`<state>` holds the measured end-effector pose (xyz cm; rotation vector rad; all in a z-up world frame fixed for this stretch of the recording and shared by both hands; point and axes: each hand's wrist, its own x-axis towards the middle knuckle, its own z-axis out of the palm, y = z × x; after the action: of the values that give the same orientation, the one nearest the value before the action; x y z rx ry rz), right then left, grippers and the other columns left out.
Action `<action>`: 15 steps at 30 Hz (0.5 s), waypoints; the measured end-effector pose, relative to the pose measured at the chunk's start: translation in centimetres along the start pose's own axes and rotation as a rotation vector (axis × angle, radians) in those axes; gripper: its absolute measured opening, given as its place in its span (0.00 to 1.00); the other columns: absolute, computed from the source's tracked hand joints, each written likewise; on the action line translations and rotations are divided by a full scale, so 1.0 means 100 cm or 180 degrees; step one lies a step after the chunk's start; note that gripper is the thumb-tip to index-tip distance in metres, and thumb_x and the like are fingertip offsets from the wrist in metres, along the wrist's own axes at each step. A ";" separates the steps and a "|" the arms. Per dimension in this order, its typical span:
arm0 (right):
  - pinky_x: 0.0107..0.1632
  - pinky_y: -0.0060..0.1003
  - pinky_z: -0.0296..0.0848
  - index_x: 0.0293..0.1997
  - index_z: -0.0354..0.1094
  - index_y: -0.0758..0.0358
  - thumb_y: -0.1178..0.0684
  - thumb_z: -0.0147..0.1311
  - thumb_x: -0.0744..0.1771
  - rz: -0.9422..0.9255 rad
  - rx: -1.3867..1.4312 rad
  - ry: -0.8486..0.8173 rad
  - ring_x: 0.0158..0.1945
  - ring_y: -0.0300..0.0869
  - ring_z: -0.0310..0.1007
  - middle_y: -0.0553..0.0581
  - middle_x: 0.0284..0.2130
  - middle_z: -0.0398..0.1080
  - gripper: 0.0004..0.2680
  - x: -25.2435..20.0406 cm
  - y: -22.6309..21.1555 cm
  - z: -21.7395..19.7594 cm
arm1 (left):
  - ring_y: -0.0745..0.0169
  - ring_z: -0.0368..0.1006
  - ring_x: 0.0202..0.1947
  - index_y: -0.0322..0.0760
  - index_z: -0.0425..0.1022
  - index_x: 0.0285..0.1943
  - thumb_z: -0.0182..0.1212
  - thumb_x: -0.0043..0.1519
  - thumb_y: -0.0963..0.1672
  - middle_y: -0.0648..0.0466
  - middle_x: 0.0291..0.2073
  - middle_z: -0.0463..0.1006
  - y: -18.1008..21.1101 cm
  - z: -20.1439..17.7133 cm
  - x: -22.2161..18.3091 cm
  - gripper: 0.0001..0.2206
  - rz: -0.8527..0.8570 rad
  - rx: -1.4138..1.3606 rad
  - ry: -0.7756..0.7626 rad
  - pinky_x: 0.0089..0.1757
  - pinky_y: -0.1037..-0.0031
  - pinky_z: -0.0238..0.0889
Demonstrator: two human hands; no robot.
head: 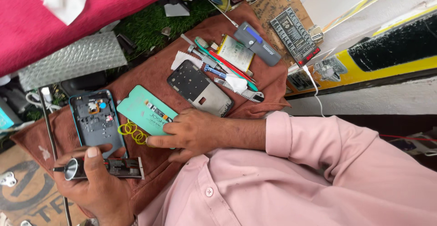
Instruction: The person applies adhesive from a tube labeled NO.7000 along the edges of a smartphone back cover. They then place a new battery into the phone's chassis and secure it with a piece of tape.
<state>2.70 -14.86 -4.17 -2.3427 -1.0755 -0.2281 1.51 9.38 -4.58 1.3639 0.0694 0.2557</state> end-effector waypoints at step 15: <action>0.55 0.49 0.64 0.47 0.74 0.55 0.51 0.63 0.63 0.2065 -0.1015 0.0616 0.51 0.52 0.67 0.55 0.45 0.69 0.10 -0.086 0.053 -0.092 | 0.62 0.76 0.41 0.31 0.65 0.47 0.62 0.69 0.40 0.50 0.42 0.72 0.003 0.017 0.007 0.09 -0.0125 0.0101 0.0064 0.41 0.66 0.80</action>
<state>1.58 -28.23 -1.80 -2.7408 -0.1611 -0.3862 2.48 7.91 -3.90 1.3904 0.1174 0.2362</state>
